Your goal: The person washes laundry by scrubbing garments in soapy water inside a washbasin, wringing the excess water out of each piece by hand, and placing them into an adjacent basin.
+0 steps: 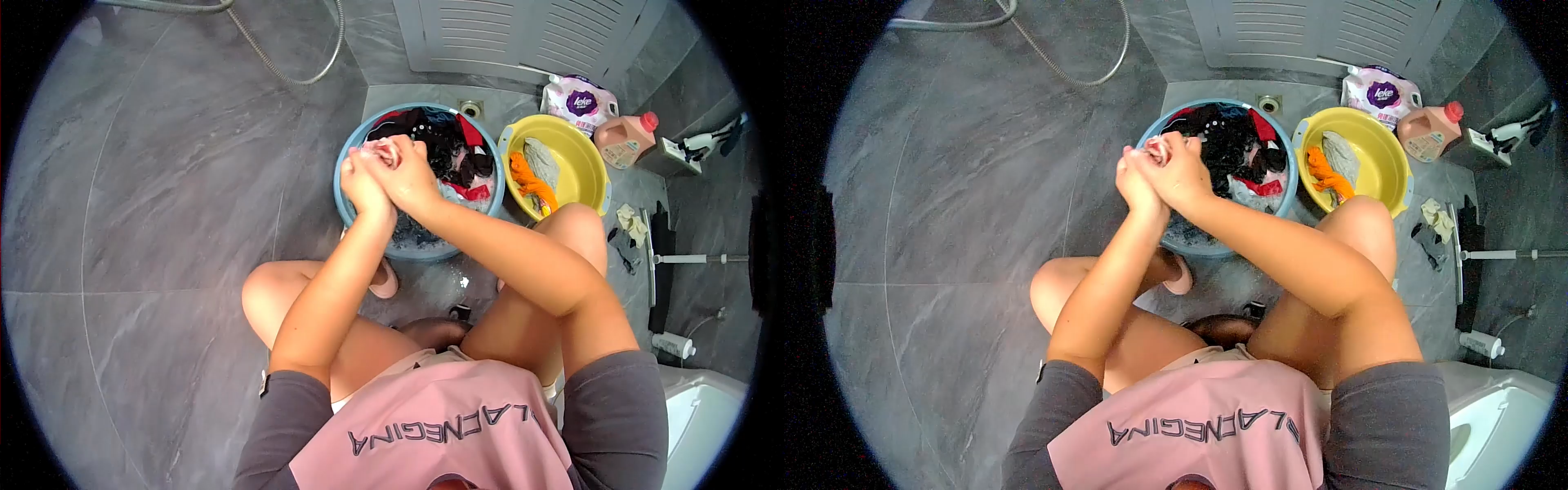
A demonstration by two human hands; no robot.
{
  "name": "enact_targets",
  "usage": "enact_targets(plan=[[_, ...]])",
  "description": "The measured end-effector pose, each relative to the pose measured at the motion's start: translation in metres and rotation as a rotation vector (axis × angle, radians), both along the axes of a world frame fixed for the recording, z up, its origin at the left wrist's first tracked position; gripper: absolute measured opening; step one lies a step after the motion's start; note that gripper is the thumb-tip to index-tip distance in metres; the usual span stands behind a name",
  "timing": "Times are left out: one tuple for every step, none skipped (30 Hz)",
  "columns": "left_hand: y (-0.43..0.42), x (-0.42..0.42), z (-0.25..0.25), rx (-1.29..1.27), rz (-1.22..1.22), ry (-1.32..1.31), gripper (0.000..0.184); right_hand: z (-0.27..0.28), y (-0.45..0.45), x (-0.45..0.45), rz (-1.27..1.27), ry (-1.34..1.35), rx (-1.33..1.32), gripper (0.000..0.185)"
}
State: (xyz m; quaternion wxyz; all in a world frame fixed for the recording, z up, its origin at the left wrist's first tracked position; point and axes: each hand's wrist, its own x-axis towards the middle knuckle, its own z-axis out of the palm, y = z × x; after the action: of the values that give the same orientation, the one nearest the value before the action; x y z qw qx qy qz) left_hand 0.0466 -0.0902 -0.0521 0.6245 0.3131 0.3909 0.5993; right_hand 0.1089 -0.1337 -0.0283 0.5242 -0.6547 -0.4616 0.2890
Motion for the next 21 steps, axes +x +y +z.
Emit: enact_targets(plan=[[0.002,0.003,0.001,-0.034,0.058,0.092,0.027,0.002,0.001,0.002,-0.105,-0.013,-0.084,0.055],[0.000,0.004,0.002,-0.059,0.058,0.135,0.028,0.004,-0.001,0.001,-0.165,-0.093,-0.039,0.043],[-0.005,0.005,0.010,-0.085,0.057,0.177,0.029,0.003,0.000,0.004,-0.166,-0.092,-0.036,0.043],[-0.008,0.004,0.015,-0.082,0.056,0.178,0.029,0.002,0.003,0.008,-0.115,-0.157,-0.026,0.041],[-0.010,0.002,0.019,-0.097,0.020,0.149,0.029,0.000,0.004,0.012,-0.065,-0.221,-0.017,0.039],[-0.011,0.001,0.021,-0.113,-0.017,0.122,0.029,0.002,0.003,0.010,-0.086,-0.250,0.035,0.034],[-0.011,0.001,0.018,-0.115,-0.018,0.128,0.029,0.001,0.002,0.012,-0.087,-0.244,0.034,0.034],[-0.010,0.001,0.015,-0.115,0.004,0.137,0.029,0.000,0.002,0.013,-0.059,-0.268,0.058,0.032],[-0.010,0.000,0.013,-0.115,0.026,0.146,0.028,-0.002,0.003,0.013,-0.029,-0.291,0.083,0.031],[-0.010,-0.001,0.011,-0.118,0.027,0.151,0.028,-0.004,0.004,0.014,-0.028,-0.286,0.080,0.031],[-0.012,0.000,0.010,-0.131,0.013,0.147,0.027,-0.005,0.004,0.016,-0.002,-0.314,0.080,0.030],[-0.012,0.001,0.008,-0.143,-0.002,0.142,0.027,-0.006,0.004,0.019,0.023,-0.344,0.081,0.030],[-0.010,0.002,0.004,-0.146,-0.006,0.143,0.027,-0.008,0.004,0.022,0.020,-0.344,0.078,0.030],[-0.003,0.002,-0.003,-0.192,-0.055,0.083,0.025,-0.010,0.006,0.024,0.021,-0.388,0.110,0.029],[0.005,0.001,-0.012,-0.238,-0.103,0.022,0.024,-0.012,0.007,0.025,0.024,-0.432,0.142,0.027],[0.012,-0.001,-0.018,-0.283,-0.200,-0.023,0.022,-0.011,0.008,0.026,0.025,-0.432,0.141,0.027],[0.019,-0.003,-0.025,-0.283,-0.197,-0.024,0.022,-0.012,0.007,0.027,0.018,-0.505,0.180,0.028],[0.023,-0.005,-0.027,-0.303,-0.290,-0.031,0.023,-0.012,0.008,0.029,0.011,-0.577,0.218,0.028],[0.026,-0.007,-0.029,-0.323,-0.384,-0.039,0.024,-0.013,0.010,0.030,0.013,-0.576,0.219,0.028],[0.028,-0.011,-0.031,-0.323,-0.382,-0.037,0.024,-0.015,0.010,0.031,0.032,-0.647,0.258,0.029],[0.025,-0.013,-0.024,-0.359,-0.468,0.007,0.027,-0.016,0.011,0.032,0.051,-0.718,0.295,0.029]])
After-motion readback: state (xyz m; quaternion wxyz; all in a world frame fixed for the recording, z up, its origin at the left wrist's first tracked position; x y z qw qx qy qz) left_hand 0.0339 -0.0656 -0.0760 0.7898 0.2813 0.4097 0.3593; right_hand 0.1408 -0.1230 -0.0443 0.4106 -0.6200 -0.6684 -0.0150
